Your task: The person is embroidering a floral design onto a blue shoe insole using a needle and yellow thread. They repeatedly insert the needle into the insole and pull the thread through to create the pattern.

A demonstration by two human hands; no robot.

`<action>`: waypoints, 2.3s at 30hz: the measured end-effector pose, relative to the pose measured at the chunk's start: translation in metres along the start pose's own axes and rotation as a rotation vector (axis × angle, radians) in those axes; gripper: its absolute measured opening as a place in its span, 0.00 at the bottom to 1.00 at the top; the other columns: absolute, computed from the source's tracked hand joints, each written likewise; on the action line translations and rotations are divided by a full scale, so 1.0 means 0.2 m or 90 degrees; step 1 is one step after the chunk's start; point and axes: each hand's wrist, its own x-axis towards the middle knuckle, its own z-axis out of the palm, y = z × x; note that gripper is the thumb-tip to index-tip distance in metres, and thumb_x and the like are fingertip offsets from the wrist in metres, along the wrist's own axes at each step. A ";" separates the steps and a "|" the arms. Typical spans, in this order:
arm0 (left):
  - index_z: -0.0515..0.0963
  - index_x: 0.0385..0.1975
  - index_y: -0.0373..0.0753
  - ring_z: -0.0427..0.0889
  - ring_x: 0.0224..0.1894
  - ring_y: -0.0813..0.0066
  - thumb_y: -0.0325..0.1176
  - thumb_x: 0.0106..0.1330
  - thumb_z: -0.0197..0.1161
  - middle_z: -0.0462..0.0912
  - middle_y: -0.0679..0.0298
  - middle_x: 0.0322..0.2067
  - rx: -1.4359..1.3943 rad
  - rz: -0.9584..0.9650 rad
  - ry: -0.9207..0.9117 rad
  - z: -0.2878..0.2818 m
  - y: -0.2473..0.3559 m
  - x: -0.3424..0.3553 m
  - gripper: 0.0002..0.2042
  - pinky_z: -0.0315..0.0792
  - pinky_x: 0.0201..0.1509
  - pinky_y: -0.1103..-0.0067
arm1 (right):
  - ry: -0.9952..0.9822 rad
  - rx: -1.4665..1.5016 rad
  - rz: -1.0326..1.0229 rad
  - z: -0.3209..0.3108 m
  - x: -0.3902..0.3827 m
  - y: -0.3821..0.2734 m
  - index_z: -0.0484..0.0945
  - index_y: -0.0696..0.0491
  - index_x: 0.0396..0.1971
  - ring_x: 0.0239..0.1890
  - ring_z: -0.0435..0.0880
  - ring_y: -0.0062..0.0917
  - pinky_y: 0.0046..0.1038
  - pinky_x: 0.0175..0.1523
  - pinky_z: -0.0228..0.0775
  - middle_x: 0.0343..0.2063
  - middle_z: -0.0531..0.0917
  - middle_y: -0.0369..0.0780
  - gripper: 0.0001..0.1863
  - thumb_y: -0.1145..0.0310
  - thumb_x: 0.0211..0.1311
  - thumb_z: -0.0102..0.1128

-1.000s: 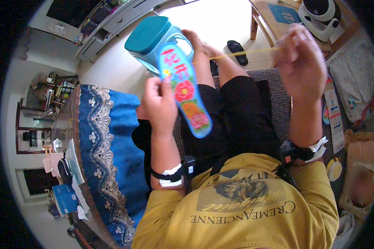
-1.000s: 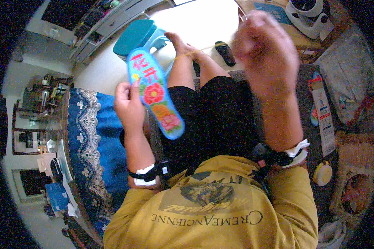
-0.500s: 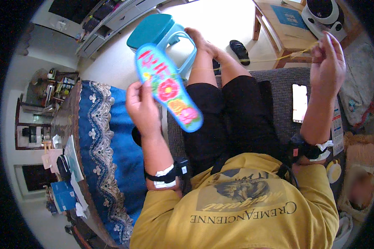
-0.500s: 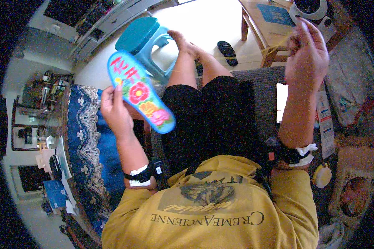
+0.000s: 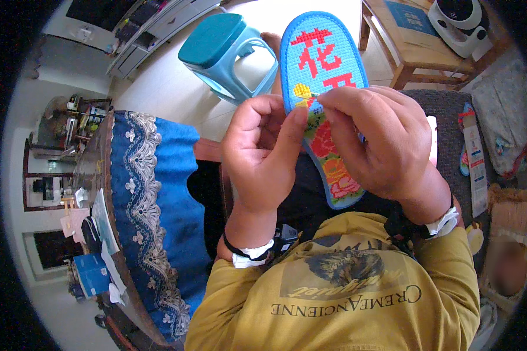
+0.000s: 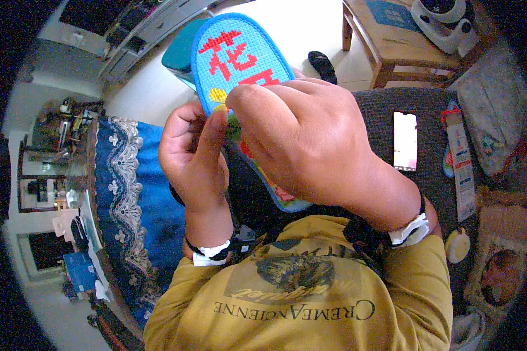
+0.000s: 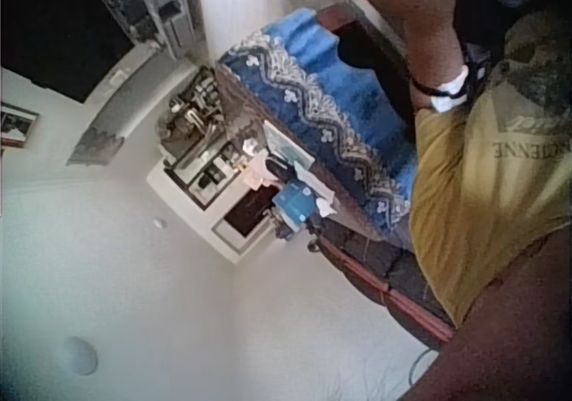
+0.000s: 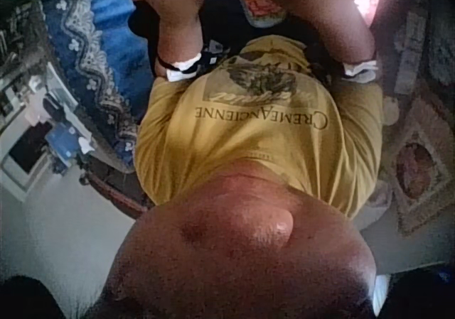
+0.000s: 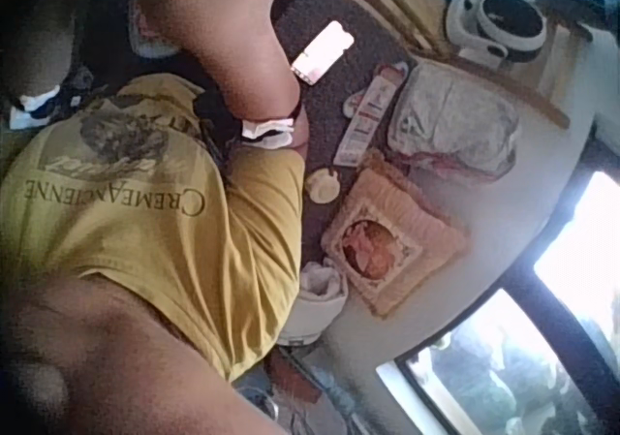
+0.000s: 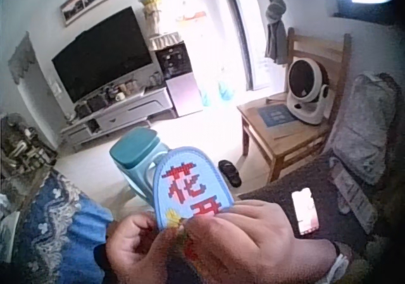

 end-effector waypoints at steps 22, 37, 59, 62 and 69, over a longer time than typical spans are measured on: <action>0.72 0.30 0.32 0.76 0.25 0.82 0.22 0.55 0.62 0.77 0.63 0.26 0.220 0.155 0.035 0.00 -0.03 -0.01 0.06 0.70 0.28 0.88 | -0.026 -0.001 -0.012 -0.01 0.00 0.01 0.74 0.59 0.28 0.21 0.78 0.34 0.29 0.28 0.70 0.20 0.78 0.42 0.08 0.80 0.44 0.57; 0.74 0.29 0.33 0.75 0.25 0.82 0.25 0.57 0.61 0.78 0.65 0.25 0.405 0.184 0.011 -0.01 -0.07 -0.01 0.04 0.69 0.28 0.85 | 0.035 0.110 0.116 0.02 0.01 0.05 0.74 0.55 0.25 0.18 0.74 0.26 0.25 0.23 0.66 0.19 0.75 0.39 0.02 0.75 0.49 0.57; 0.72 0.37 0.32 0.73 0.33 0.83 0.23 0.59 0.58 0.77 0.66 0.31 0.074 -0.038 -0.157 -0.01 -0.13 -0.02 0.07 0.66 0.41 0.87 | -0.006 1.232 0.394 0.22 -0.10 0.20 0.57 0.54 0.56 0.34 0.76 0.19 0.22 0.42 0.70 0.34 0.75 0.39 0.26 0.63 0.58 0.50; 0.72 0.38 0.35 0.72 0.34 0.84 0.23 0.60 0.56 0.76 0.67 0.32 0.061 0.019 -0.176 -0.02 -0.12 -0.03 0.07 0.66 0.40 0.87 | 0.094 1.254 0.455 0.23 -0.08 0.23 0.60 0.55 0.53 0.33 0.76 0.19 0.21 0.41 0.69 0.33 0.75 0.38 0.22 0.64 0.60 0.47; 0.69 0.40 0.39 0.71 0.29 0.78 0.30 0.63 0.52 0.75 0.65 0.32 -0.214 -0.077 0.131 -0.21 -0.09 0.07 0.08 0.66 0.28 0.85 | 0.269 1.322 0.378 -0.05 -0.21 0.54 0.67 0.55 0.36 0.11 0.60 0.16 0.18 0.19 0.53 0.16 0.66 0.32 0.08 0.68 0.63 0.42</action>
